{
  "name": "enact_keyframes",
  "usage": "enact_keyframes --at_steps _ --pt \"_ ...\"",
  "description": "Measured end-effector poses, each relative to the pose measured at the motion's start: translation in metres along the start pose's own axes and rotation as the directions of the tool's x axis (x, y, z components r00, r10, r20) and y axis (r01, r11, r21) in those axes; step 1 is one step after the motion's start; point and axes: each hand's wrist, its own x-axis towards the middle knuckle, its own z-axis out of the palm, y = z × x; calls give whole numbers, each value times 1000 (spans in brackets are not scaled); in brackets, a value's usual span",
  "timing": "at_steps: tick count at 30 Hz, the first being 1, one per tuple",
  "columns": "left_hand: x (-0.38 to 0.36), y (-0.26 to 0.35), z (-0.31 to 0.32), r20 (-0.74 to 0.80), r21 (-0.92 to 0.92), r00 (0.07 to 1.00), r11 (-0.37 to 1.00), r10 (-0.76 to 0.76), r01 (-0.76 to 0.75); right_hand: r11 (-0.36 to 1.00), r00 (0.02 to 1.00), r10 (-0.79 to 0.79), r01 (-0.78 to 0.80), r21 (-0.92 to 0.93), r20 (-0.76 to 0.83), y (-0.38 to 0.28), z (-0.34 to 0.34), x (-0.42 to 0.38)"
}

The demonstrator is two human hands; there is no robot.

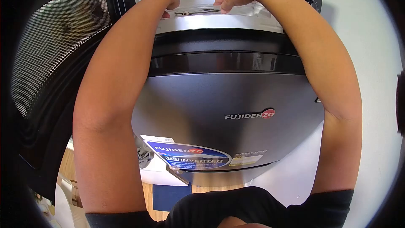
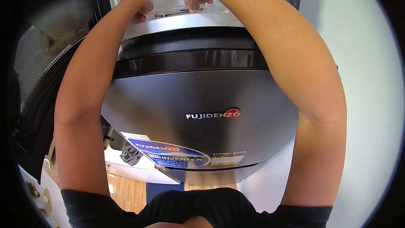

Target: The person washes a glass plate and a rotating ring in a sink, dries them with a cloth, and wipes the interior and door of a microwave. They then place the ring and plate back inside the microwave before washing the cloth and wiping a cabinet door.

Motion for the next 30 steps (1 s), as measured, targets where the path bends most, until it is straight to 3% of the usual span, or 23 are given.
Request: enact_keyframes --at_steps 5,8,10,11,13,16,18,20,22,23,24,25,26,27,29,30 --pt "1 4 -4 57 0 994 996 -89 89 997 999 -53 53 63 3 -8 -3 -1" --pt "-12 6 -13 35 28 997 997 -69 68 994 994 -60 68 85 -90 -22 -4 -4" --pt "-23 8 -21 112 286 990 952 83 -112 998 997 -35 38 52 -64 -31 -11 -8" --pt "-25 5 -18 114 278 991 955 73 -103 998 997 -46 49 45 -61 -32 -9 -8" --pt "-31 1 -13 -43 185 998 982 38 -29 986 979 -74 100 131 -190 -30 0 -8" --pt "-38 11 -16 -38 200 999 980 19 -11 994 949 -62 88 71 -310 -38 6 -9" --pt "-35 10 -18 -43 212 999 977 17 -7 995 968 -47 68 76 -245 -45 -5 -11" --pt "-21 6 -13 2 239 995 966 99 -97 995 984 -26 42 88 -176 -39 -3 -9" --pt "-41 8 -21 45 294 987 942 156 -162 953 943 -171 232 196 -285 -19 10 3" --pt "-46 9 -22 91 342 975 913 205 -223 953 944 -169 230 198 -285 -21 7 -2" --pt "-51 9 -21 90 343 974 912 207 -225 923 975 -76 149 354 -210 -23 2 -9" --pt "-49 8 -20 47 217 990 967 130 -137 867 992 5 57 495 -123 -24 -2 -13" --pt "-49 7 -20 15 83 999 995 49 -50 873 995 27 25 487 -100 -17 -2 -13" --pt "-46 6 -20 12 84 999 995 53 -54 873 994 32 22 486 -101 -14 -2 -14" --pt "-29 4 -17 37 295 979 934 201 -203 857 986 160 -162 489 47 -7 -3 -19" --pt "-23 2 -14 31 298 977 931 209 -209 865 980 180 -198 462 82 -1 1 -16"
